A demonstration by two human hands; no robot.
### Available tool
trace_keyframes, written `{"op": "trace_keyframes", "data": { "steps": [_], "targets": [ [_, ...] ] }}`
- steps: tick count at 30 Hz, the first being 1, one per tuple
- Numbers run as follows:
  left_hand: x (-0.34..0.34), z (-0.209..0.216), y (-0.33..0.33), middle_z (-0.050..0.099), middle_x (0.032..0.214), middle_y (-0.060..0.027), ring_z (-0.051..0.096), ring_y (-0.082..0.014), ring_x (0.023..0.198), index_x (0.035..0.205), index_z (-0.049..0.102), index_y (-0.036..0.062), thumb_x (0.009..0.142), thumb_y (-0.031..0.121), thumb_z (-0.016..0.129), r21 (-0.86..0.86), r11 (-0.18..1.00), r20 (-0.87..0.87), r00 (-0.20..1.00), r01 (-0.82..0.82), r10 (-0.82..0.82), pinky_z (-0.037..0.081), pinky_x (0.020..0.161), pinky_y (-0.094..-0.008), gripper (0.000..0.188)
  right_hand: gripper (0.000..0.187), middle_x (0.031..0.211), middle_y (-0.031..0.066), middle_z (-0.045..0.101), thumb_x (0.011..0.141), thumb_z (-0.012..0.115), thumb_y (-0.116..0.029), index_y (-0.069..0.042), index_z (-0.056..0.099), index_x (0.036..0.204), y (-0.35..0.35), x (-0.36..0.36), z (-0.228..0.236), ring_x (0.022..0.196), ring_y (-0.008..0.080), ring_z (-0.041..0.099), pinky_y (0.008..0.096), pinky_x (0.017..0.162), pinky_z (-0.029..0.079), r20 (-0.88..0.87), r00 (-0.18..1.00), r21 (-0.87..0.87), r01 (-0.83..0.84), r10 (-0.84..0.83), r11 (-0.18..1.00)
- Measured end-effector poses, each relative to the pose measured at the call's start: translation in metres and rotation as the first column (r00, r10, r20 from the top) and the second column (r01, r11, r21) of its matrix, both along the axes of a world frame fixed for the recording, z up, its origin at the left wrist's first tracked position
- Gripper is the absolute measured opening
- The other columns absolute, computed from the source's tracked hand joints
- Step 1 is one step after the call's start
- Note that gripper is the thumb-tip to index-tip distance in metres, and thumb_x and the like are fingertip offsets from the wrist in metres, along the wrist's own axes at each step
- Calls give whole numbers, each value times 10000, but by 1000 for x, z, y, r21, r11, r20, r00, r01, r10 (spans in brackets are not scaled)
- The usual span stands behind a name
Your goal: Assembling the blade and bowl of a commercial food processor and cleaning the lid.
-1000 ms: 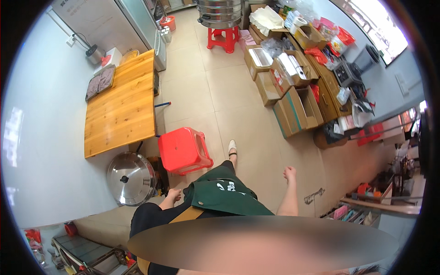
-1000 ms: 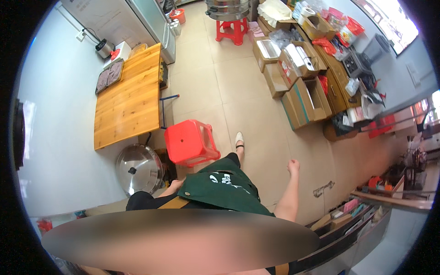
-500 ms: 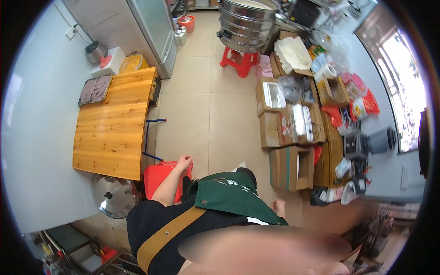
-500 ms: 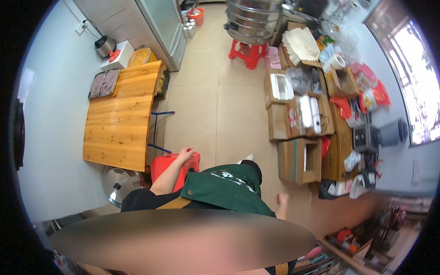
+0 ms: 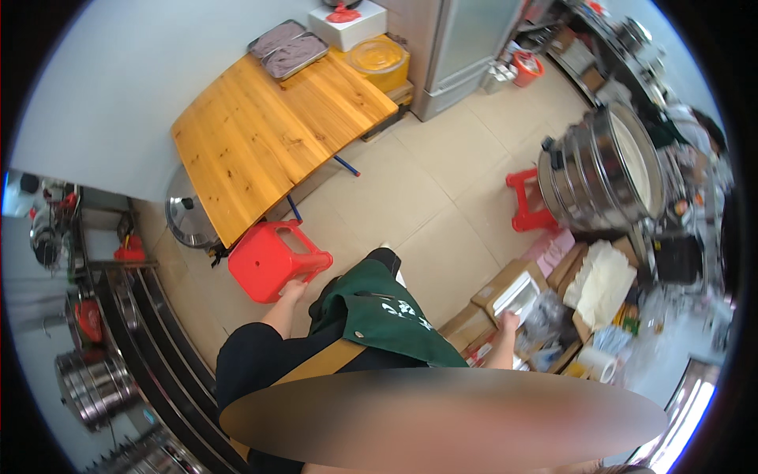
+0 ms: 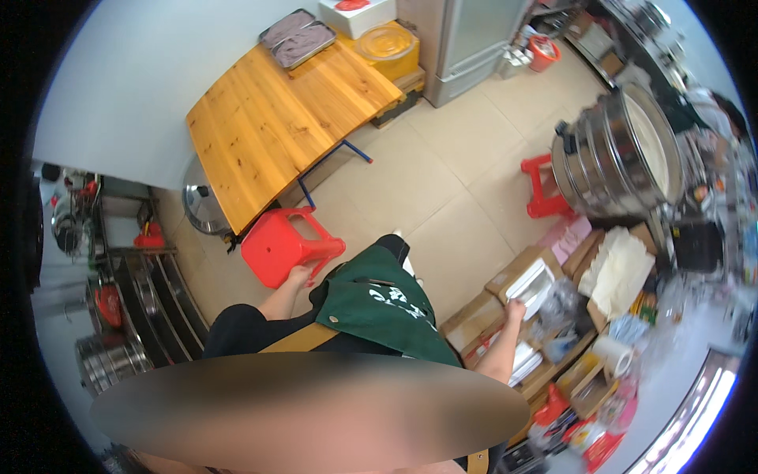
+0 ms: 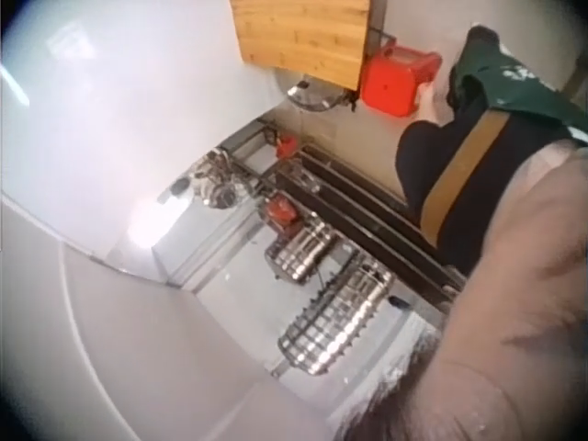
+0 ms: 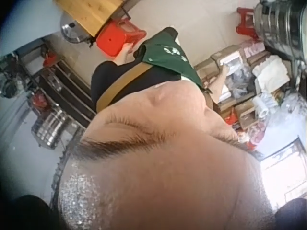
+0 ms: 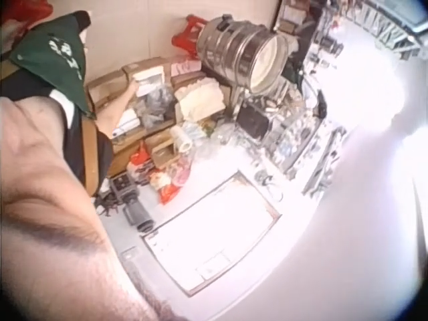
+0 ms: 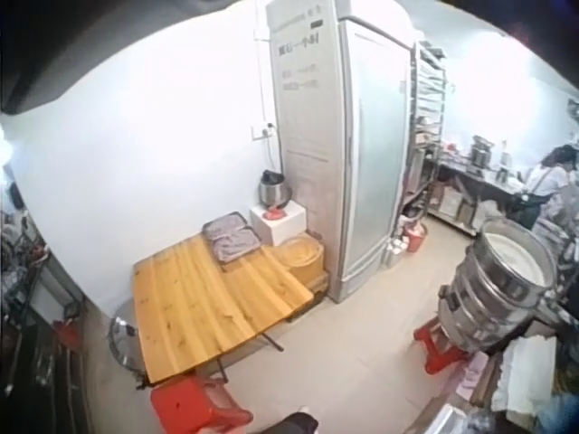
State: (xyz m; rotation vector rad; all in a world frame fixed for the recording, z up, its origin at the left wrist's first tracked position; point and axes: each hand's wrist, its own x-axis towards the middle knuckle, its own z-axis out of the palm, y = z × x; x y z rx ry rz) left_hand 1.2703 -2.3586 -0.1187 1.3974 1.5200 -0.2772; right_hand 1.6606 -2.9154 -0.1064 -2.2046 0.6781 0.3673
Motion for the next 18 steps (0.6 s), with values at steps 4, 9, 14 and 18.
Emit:
{"op": "trace_keyframes", "data": {
  "steps": [4, 9, 14, 18],
  "targets": [
    [20, -6, -28, 416, 484, -75, 457, -198, 391, 732, 449, 38, 734, 142, 508, -83, 938, -43, 942, -336, 333, 357, 341, -313, 119, 140, 562, 48, 496, 751, 507, -139, 0, 517, 766, 157, 182, 33, 427, 111, 470, 232, 335, 355, 0, 946, 189, -319, 325, 929],
    [134, 14, 1, 400, 481, -43, 411, -160, 396, 739, 452, 36, 728, 142, 490, -137, 921, 114, 918, -364, 380, 336, 369, -275, 113, 295, 833, 77, 547, 781, 496, -180, -12, 473, 1021, 378, 265, 90, 696, 153, 555, 252, 544, 449, -135, 841, 421, -431, 525, 798],
    [289, 76, 79, 531, 670, -36, 490, -102, 598, 866, 540, 13, 764, 160, 529, -188, 899, 408, 802, -395, 437, 397, 528, -223, 179, 308, 886, 70, 546, 803, 492, -238, -41, 467, 1038, 550, 331, 118, 784, 167, 545, 302, 666, 449, -110, 652, 429, -650, 750, 627],
    [353, 111, 92, 548, 790, -62, 535, -128, 709, 945, 498, -8, 813, 180, 494, -70, 901, 507, 763, -429, 402, 439, 595, -229, 230, 328, 880, 69, 541, 795, 515, -269, -46, 469, 1030, 645, 391, 99, 783, 171, 539, 303, 670, 449, -85, 587, 561, -640, 805, 525]
  ]
}}
